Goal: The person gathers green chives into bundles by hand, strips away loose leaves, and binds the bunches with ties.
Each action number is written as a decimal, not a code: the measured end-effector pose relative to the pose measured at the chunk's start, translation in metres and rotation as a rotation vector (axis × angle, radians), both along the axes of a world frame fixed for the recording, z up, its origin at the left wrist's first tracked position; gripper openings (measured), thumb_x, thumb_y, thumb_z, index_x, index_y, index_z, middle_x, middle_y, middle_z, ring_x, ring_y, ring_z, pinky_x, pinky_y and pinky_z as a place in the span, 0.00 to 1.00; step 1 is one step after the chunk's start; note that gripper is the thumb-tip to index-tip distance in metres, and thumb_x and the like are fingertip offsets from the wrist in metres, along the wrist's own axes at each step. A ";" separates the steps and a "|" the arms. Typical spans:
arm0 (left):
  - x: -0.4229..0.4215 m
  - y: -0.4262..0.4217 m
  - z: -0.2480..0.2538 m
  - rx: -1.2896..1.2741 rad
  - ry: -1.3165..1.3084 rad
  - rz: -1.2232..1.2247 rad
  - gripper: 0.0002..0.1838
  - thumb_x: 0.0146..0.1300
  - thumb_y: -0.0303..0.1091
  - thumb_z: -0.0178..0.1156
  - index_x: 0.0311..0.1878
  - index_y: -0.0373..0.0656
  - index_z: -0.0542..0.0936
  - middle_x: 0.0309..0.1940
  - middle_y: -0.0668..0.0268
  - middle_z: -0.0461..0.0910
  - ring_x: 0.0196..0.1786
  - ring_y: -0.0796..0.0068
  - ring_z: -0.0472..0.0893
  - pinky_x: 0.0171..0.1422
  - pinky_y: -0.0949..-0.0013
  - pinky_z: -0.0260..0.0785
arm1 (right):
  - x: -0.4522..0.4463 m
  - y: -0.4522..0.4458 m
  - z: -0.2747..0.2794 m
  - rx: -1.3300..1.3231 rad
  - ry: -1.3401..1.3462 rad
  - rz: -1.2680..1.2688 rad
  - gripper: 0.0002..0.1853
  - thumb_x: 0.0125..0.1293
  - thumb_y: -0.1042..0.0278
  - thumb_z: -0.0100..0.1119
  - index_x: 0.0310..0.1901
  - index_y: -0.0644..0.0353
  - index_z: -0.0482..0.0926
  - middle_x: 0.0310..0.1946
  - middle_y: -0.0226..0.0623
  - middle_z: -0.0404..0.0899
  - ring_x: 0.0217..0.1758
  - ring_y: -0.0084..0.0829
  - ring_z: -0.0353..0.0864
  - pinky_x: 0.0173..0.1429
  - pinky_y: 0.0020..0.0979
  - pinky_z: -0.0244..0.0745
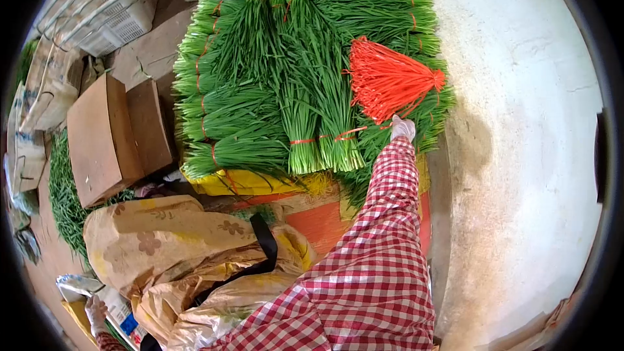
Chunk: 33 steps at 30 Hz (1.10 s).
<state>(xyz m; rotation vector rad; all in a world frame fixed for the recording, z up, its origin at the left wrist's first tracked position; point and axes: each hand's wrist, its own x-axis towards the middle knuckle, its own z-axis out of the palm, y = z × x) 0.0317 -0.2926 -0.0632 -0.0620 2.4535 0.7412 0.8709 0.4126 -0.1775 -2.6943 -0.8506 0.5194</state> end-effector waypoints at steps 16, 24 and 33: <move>-0.016 -0.004 -0.023 -0.069 -0.010 -0.193 0.09 0.62 0.45 0.56 0.39 0.52 0.74 0.19 0.74 0.70 0.14 0.83 0.66 0.14 0.77 0.51 | 0.037 -0.018 -0.010 0.506 0.892 -0.208 0.07 0.65 0.71 0.55 0.41 0.62 0.79 0.29 0.38 0.83 0.18 0.24 0.75 0.15 0.25 0.61; -0.034 -0.028 -0.034 0.008 -0.017 -0.199 0.13 0.61 0.46 0.56 0.42 0.48 0.75 0.19 0.72 0.70 0.15 0.82 0.67 0.15 0.78 0.54 | 0.036 0.000 -0.013 0.655 0.773 -0.283 0.06 0.66 0.65 0.53 0.36 0.57 0.76 0.21 0.31 0.80 0.13 0.25 0.72 0.14 0.26 0.60; -0.035 -0.031 -0.020 -0.087 -0.030 -0.103 0.12 0.61 0.38 0.55 0.44 0.42 0.75 0.19 0.70 0.71 0.15 0.79 0.68 0.16 0.76 0.59 | 0.016 0.012 -0.019 0.190 0.217 -0.086 0.12 0.62 0.63 0.61 0.39 0.64 0.78 0.21 0.35 0.78 0.19 0.25 0.75 0.22 0.28 0.68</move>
